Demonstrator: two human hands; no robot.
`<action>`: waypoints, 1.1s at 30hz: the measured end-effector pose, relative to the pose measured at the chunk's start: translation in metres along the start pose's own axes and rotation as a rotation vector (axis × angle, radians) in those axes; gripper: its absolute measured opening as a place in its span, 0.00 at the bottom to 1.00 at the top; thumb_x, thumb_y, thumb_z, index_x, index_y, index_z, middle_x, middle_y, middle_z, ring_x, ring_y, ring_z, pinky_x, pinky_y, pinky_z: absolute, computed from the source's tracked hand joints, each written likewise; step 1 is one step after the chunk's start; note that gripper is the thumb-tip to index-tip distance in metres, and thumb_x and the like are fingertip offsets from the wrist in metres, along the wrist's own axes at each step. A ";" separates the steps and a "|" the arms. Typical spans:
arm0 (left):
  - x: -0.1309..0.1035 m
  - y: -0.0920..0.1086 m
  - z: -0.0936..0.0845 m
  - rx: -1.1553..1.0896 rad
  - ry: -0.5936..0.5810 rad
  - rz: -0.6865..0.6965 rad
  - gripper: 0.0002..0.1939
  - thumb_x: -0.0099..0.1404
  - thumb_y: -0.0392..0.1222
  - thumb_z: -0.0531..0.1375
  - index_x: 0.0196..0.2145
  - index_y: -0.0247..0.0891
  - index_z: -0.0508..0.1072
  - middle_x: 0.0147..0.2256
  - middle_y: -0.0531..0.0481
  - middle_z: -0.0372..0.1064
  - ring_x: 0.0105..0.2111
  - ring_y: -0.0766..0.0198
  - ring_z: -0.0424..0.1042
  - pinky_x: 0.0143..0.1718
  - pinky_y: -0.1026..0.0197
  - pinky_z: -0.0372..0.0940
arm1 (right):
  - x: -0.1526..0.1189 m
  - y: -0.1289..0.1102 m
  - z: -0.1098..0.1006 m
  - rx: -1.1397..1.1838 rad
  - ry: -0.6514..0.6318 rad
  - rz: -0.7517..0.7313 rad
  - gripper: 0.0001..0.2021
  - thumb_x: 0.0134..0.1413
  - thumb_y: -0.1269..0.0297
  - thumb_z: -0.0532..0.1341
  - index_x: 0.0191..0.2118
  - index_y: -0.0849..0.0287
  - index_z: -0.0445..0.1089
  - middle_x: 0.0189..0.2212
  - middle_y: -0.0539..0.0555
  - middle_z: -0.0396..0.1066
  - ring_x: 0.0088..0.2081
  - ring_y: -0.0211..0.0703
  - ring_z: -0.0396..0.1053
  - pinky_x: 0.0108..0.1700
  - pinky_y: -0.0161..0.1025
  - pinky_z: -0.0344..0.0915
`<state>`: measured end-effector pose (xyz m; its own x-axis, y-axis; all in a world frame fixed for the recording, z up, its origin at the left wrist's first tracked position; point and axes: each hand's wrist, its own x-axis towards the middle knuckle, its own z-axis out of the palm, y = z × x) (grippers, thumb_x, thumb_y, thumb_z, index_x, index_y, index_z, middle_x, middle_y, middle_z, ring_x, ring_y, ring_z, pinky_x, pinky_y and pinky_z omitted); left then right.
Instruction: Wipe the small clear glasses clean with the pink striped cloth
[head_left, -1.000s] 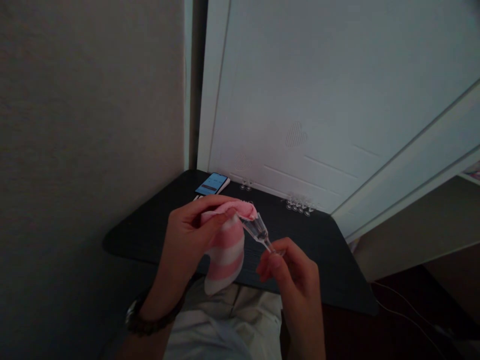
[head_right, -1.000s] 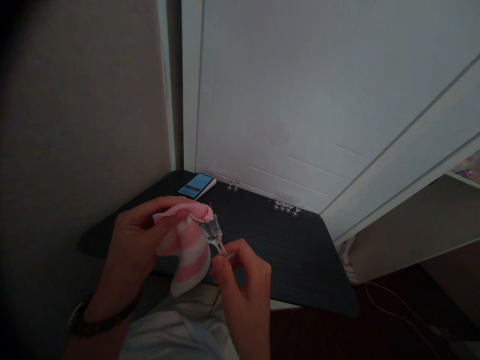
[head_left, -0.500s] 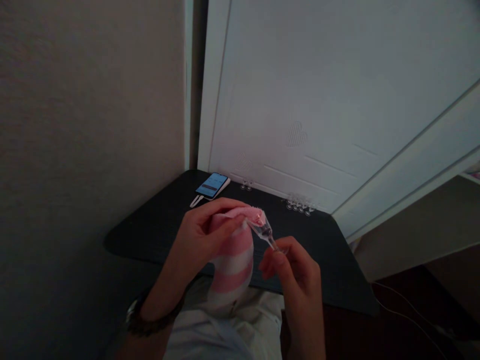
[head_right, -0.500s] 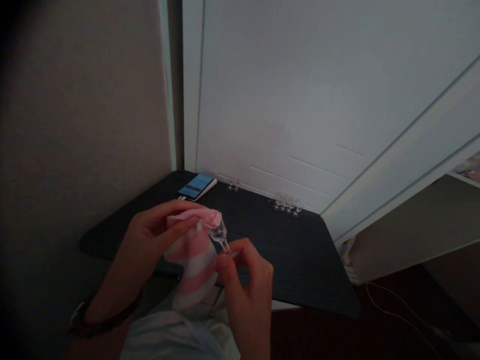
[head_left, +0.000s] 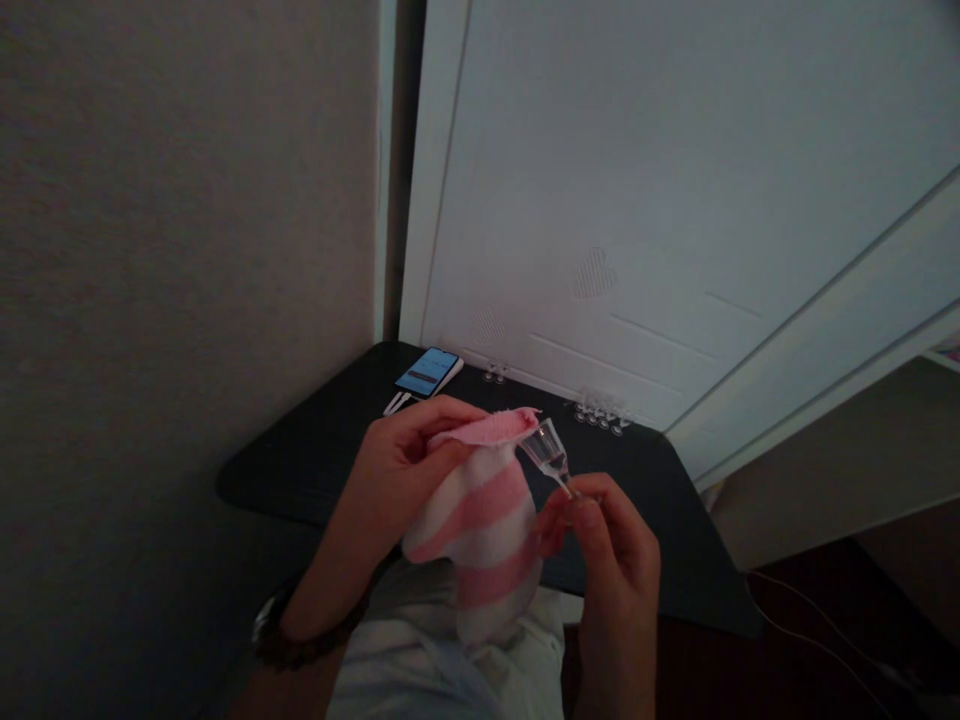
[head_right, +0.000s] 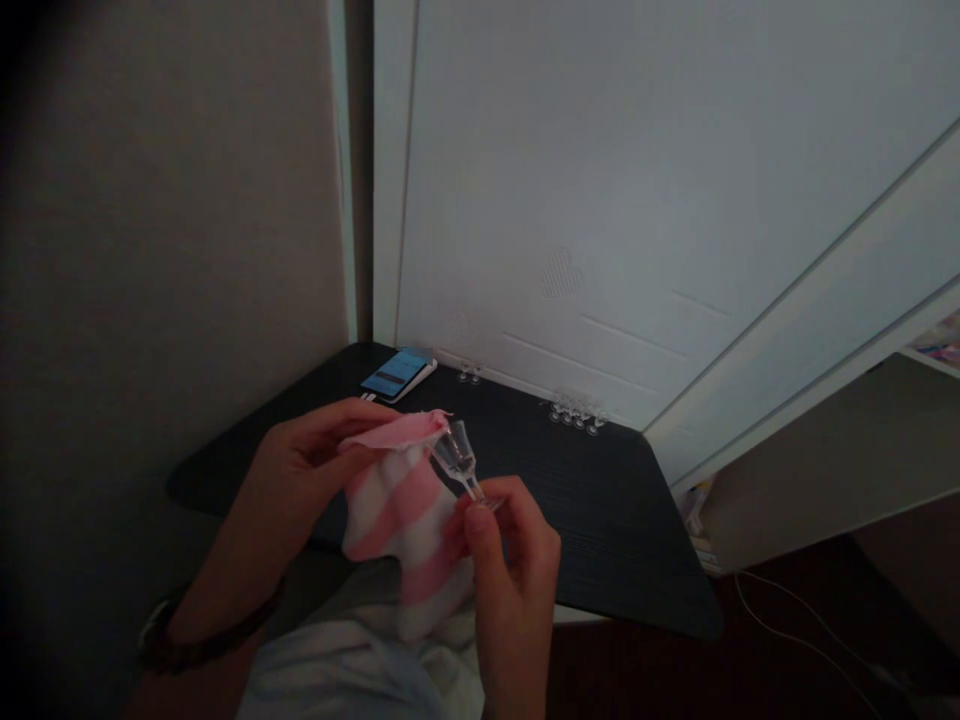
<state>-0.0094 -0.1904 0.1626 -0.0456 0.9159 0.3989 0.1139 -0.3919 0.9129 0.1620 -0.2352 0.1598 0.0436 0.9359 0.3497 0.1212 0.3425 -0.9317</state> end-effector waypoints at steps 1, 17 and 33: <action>0.000 0.000 -0.001 0.021 0.012 -0.003 0.07 0.57 0.37 0.58 0.33 0.40 0.76 0.32 0.52 0.76 0.32 0.62 0.73 0.29 0.66 0.66 | 0.000 0.000 0.000 0.010 0.001 0.002 0.13 0.59 0.58 0.53 0.28 0.59 0.66 0.23 0.49 0.66 0.24 0.36 0.62 0.27 0.33 0.60; -0.001 0.003 0.003 -0.069 -0.193 0.079 0.16 0.57 0.40 0.61 0.44 0.41 0.73 0.44 0.47 0.72 0.42 0.58 0.72 0.38 0.63 0.67 | 0.000 0.002 -0.001 -0.039 0.015 0.030 0.12 0.58 0.56 0.55 0.32 0.59 0.67 0.23 0.49 0.66 0.24 0.36 0.63 0.28 0.34 0.60; 0.000 0.006 0.003 0.020 -0.029 0.086 0.09 0.62 0.43 0.56 0.36 0.40 0.75 0.37 0.51 0.75 0.37 0.62 0.72 0.38 0.65 0.65 | -0.002 0.001 -0.002 -0.051 -0.048 0.027 0.10 0.59 0.59 0.55 0.32 0.58 0.68 0.24 0.48 0.67 0.26 0.36 0.63 0.29 0.35 0.59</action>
<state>-0.0052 -0.1924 0.1676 -0.0058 0.8812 0.4726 0.1357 -0.4676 0.8735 0.1638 -0.2365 0.1587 0.0000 0.9479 0.3185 0.1710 0.3138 -0.9340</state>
